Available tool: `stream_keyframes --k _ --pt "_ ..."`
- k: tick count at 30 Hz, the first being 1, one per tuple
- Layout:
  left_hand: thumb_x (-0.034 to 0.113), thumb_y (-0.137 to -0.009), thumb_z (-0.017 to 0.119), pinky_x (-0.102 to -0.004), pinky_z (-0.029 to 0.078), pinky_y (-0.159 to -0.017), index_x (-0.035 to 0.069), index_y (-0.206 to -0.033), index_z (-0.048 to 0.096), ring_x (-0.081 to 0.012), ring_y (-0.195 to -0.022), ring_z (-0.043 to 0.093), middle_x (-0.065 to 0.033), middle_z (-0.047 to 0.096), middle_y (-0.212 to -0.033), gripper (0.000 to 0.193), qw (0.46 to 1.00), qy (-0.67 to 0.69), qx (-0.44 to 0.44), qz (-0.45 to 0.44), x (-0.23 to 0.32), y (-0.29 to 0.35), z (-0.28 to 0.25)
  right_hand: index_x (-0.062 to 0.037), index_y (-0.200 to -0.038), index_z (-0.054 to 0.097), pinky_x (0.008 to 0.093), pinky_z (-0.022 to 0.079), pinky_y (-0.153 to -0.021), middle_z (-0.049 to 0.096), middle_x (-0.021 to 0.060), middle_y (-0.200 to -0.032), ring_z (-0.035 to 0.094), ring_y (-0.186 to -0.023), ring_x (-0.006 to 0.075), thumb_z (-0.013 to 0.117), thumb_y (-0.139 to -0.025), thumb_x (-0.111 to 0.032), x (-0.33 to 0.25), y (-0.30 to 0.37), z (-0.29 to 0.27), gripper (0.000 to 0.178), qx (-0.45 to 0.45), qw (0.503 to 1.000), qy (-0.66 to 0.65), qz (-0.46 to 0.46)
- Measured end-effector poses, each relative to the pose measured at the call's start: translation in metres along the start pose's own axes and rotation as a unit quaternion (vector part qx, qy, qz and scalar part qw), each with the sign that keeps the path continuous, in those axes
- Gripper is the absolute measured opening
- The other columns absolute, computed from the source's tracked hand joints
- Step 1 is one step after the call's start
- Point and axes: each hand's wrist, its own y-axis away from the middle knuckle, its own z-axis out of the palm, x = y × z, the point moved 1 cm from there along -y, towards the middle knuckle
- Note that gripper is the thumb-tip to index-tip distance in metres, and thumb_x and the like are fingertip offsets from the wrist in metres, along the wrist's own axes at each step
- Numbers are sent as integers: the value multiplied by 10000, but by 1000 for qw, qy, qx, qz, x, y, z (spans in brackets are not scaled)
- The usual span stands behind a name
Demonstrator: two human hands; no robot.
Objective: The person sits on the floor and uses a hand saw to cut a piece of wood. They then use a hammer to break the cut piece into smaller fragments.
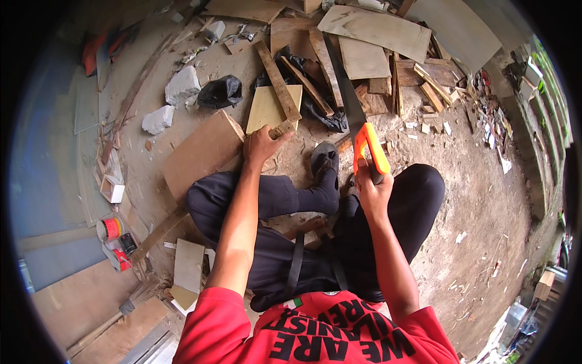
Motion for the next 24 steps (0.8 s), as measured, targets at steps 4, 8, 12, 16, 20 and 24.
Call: stream_keyframes --k 4,8,12,16,20,24 --pt "710 -855 575 -507 521 -809 46 -982 706 -424 -955 678 -211 725 -977 688 991 90 12 -96 -25 -16 9 -60 -765 584 239 341 -435 503 -36 -559 449 -451 54 639 -997 -198 9 18 14 276 31 996 -64 56" --pt "619 -912 575 -468 528 -780 53 -967 699 -387 -919 693 -175 733 -938 582 988 143 56 -5 -18 -3 10 -72 -754 579 237 355 -447 500 -31 -563 462 -463 60 644 -997 -224 12 23 14 294 14 995 -62 76" --pt "589 -932 574 -442 529 -765 51 -973 697 -379 -900 697 -184 725 -909 554 969 228 87 -30 -47 -12 13 -80 -742 570 236 355 -450 508 -33 -582 465 -472 61 653 -992 -231 16 25 26 303 -2 994 -83 74" --pt "526 -972 559 -424 530 -737 8 -927 696 -344 -840 713 -188 727 -848 539 989 143 43 16 -25 -7 12 -71 -756 576 234 359 -449 515 -30 -590 470 -476 60 658 -989 -227 14 25 27 293 10 994 -78 78" --pt "481 -956 609 -412 535 -755 19 -915 711 -332 -853 711 -174 726 -853 474 950 280 130 -50 -66 -25 24 -50 -849 629 236 355 -471 539 -59 -609 481 -525 29 693 -965 -227 14 28 34 220 -11 992 -89 89" --pt "321 -967 629 -388 544 -810 19 -966 721 -330 -907 708 -149 739 -920 315 972 215 74 63 -13 -6 22 -41 -857 636 242 355 -487 535 -61 -619 473 -543 29 693 -964 -225 20 30 22 220 5 993 -60 100"
